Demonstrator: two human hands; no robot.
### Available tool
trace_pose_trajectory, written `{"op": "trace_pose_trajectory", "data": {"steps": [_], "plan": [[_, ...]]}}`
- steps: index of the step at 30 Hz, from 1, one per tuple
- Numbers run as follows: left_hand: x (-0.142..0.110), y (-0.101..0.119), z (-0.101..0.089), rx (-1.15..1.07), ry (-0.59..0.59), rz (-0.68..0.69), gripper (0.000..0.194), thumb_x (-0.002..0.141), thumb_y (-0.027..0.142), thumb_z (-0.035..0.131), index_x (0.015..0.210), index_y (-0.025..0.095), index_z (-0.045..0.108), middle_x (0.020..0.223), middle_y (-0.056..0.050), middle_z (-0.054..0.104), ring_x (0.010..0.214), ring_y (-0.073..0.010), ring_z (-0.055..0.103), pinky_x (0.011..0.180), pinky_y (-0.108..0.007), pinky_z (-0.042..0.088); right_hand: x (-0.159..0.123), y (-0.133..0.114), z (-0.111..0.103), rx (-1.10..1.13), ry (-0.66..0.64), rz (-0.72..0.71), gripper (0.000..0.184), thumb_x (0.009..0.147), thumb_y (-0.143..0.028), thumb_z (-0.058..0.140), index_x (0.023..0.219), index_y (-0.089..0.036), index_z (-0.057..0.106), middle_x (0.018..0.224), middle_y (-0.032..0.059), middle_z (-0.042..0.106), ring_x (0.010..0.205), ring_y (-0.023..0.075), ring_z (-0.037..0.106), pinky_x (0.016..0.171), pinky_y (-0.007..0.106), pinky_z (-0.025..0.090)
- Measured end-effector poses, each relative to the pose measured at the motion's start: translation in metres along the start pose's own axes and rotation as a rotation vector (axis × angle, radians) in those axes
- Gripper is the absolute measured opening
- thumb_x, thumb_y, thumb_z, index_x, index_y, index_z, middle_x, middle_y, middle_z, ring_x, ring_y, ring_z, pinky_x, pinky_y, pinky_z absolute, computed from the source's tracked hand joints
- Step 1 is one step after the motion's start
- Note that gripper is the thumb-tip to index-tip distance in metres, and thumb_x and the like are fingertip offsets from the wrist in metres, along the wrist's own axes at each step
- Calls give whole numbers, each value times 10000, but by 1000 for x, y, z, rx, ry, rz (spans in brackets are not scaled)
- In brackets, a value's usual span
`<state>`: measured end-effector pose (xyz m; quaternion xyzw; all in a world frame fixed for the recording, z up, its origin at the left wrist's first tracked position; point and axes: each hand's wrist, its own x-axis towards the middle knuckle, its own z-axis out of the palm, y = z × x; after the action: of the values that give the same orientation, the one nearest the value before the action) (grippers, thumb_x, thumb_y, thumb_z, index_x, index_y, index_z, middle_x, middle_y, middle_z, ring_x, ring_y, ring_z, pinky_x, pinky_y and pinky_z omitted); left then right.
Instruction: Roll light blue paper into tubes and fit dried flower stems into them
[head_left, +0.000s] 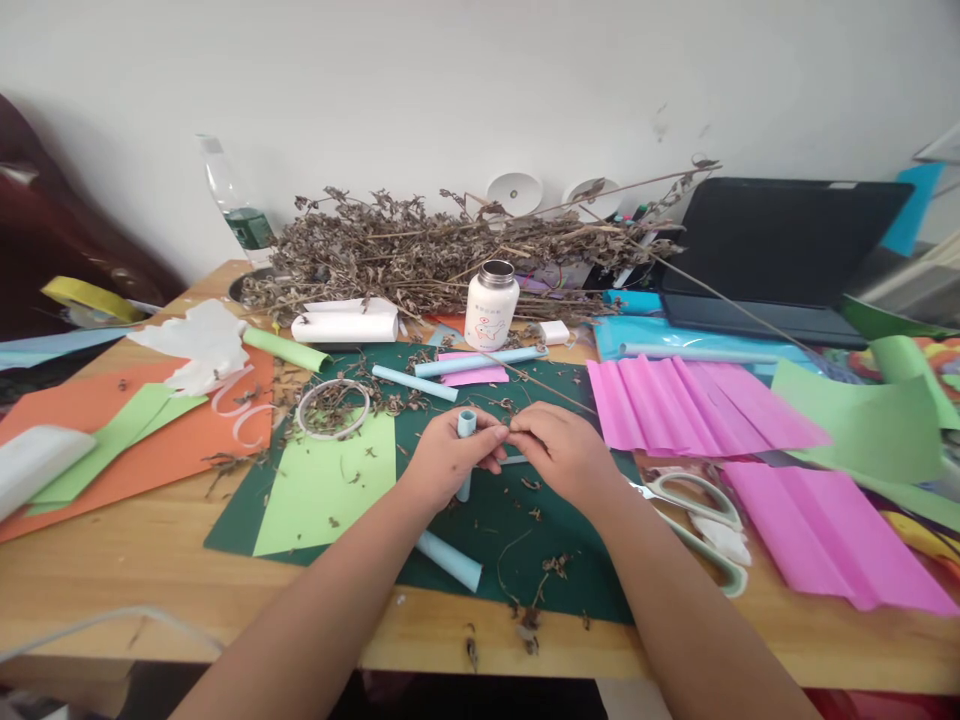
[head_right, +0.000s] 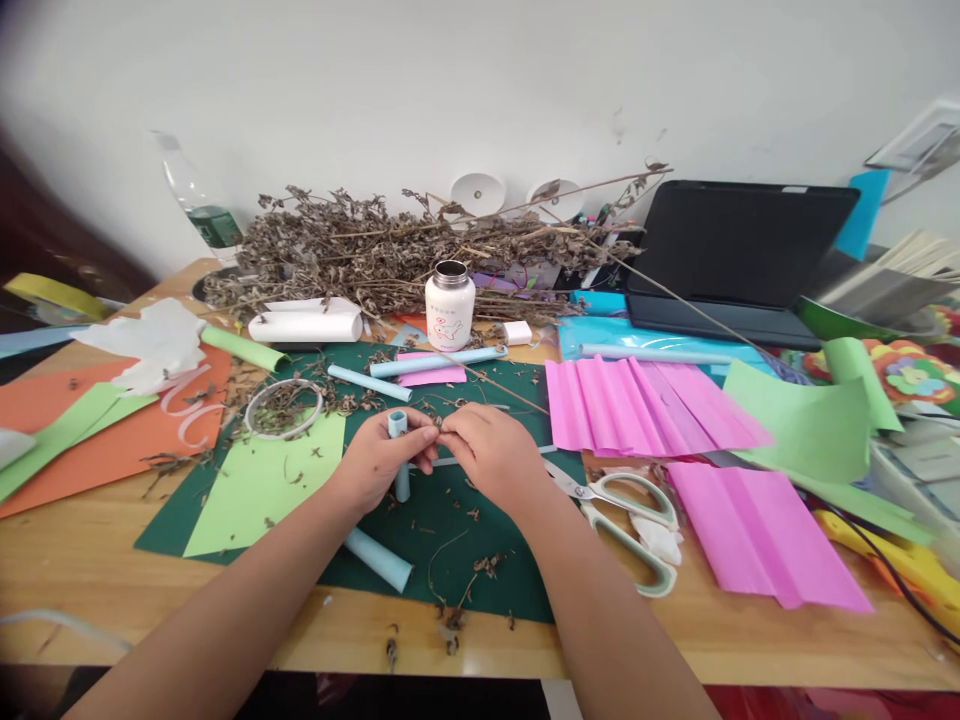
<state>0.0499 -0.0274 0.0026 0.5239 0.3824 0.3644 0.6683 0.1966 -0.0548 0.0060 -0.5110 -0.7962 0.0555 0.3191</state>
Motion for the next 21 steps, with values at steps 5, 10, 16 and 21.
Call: {"op": "trace_pose_trajectory", "data": {"steps": [5, 10, 16, 21], "plan": [[1, -1, -1, 0, -19, 1, 140, 687, 255, 552, 645, 124, 528, 503, 30, 538, 426, -65, 518, 461, -184, 428, 0, -2, -3, 126, -32, 86, 139, 775, -172, 468, 647, -187, 520, 662, 4, 564, 650, 121, 514, 596, 230, 399], [-1, 1, 0, 29, -13, 23, 134, 704, 254, 531, 660, 129, 515, 522, 26, 543, 431, -62, 513, 468, -185, 422, 2, 0, -3, 196, -21, 179, 134, 778, -183, 443, 651, -193, 487, 647, -4, 535, 627, 122, 493, 589, 238, 389], [-1, 0, -2, 51, -7, 38, 134, 709, 261, 524, 663, 137, 506, 522, 33, 536, 428, -63, 507, 470, -193, 420, 2, 4, -1, 255, 10, 246, 132, 779, -216, 418, 657, -192, 460, 623, -1, 495, 590, 126, 468, 555, 246, 378], [0, -2, -3, 68, 1, 51, 142, 721, 271, 514, 669, 139, 503, 513, 35, 531, 422, -63, 506, 459, -187, 413, 2, 15, -6, 208, 114, 354, 128, 777, -255, 411, 674, -196, 460, 598, -12, 484, 564, 126, 462, 549, 248, 371]]}}
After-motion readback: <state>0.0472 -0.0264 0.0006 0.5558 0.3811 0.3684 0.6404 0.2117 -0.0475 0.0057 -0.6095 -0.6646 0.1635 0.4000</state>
